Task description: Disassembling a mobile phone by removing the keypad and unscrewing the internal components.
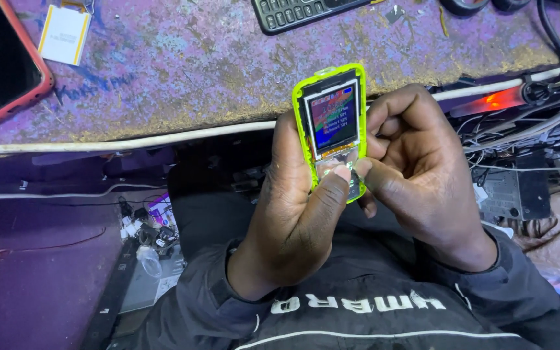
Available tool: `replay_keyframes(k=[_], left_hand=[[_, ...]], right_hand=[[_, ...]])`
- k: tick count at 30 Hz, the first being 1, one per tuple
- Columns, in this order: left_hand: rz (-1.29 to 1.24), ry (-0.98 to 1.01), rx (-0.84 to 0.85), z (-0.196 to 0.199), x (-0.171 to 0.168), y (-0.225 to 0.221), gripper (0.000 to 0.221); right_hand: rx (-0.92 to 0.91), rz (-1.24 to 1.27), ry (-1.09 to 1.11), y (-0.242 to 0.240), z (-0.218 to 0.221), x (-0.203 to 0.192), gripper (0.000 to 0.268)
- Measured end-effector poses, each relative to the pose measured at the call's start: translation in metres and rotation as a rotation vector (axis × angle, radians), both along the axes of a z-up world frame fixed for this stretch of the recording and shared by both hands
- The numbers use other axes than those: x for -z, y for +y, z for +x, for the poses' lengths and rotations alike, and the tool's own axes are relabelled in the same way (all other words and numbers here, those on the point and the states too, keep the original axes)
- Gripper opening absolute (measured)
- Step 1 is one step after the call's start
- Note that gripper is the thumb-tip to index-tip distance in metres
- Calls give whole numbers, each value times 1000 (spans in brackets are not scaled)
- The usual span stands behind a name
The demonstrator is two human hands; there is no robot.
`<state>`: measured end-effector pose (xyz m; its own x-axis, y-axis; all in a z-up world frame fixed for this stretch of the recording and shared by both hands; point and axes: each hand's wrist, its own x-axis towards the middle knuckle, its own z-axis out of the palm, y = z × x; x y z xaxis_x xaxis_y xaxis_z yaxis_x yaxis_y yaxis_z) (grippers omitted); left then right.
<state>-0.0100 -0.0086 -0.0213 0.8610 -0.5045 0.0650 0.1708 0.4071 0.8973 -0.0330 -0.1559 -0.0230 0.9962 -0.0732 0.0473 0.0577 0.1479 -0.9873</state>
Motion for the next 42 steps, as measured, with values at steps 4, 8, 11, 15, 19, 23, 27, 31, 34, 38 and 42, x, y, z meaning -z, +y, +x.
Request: replay_keyframes(k=[4, 8, 11, 15, 19, 23, 27, 31, 34, 38, 42], left_hand=[[-5, -10, -3, -1, 1, -1, 36], [27, -31, -18, -1, 1, -1, 38], [21, -20, -10, -1, -1, -1, 43], [-162, 99, 22, 1, 3, 9, 44], [-49, 29, -76, 10, -11, 27, 45], [-2, -18, -95, 15, -9, 36, 52], [-31, -41, -65, 21, -9, 46, 51], [-15, -86, -21, 28, -10, 56, 44], [-8, -87, -3, 32, -14, 62, 47], [22, -88, -15, 34, -15, 63, 47], [23, -62, -33, 36, -12, 64, 47]], right_hand=[[18, -35, 10, -1, -1, 0, 29], [23, -47, 5, -1, -2, 0, 29], [17, -68, -1, 0, -3, -3, 28], [-18, -134, 24, -3, -4, -15, 27], [20, -211, -48, -2, -1, -28, 28], [88, -357, -71, 4, 7, -36, 18], [65, -415, -131, 13, 13, -40, 17], [55, -465, -138, 21, 18, -42, 13], [53, -478, -155, 24, 21, -42, 15], [55, -510, -172, 26, 24, -43, 15], [58, -546, -171, 27, 25, -44, 15]])
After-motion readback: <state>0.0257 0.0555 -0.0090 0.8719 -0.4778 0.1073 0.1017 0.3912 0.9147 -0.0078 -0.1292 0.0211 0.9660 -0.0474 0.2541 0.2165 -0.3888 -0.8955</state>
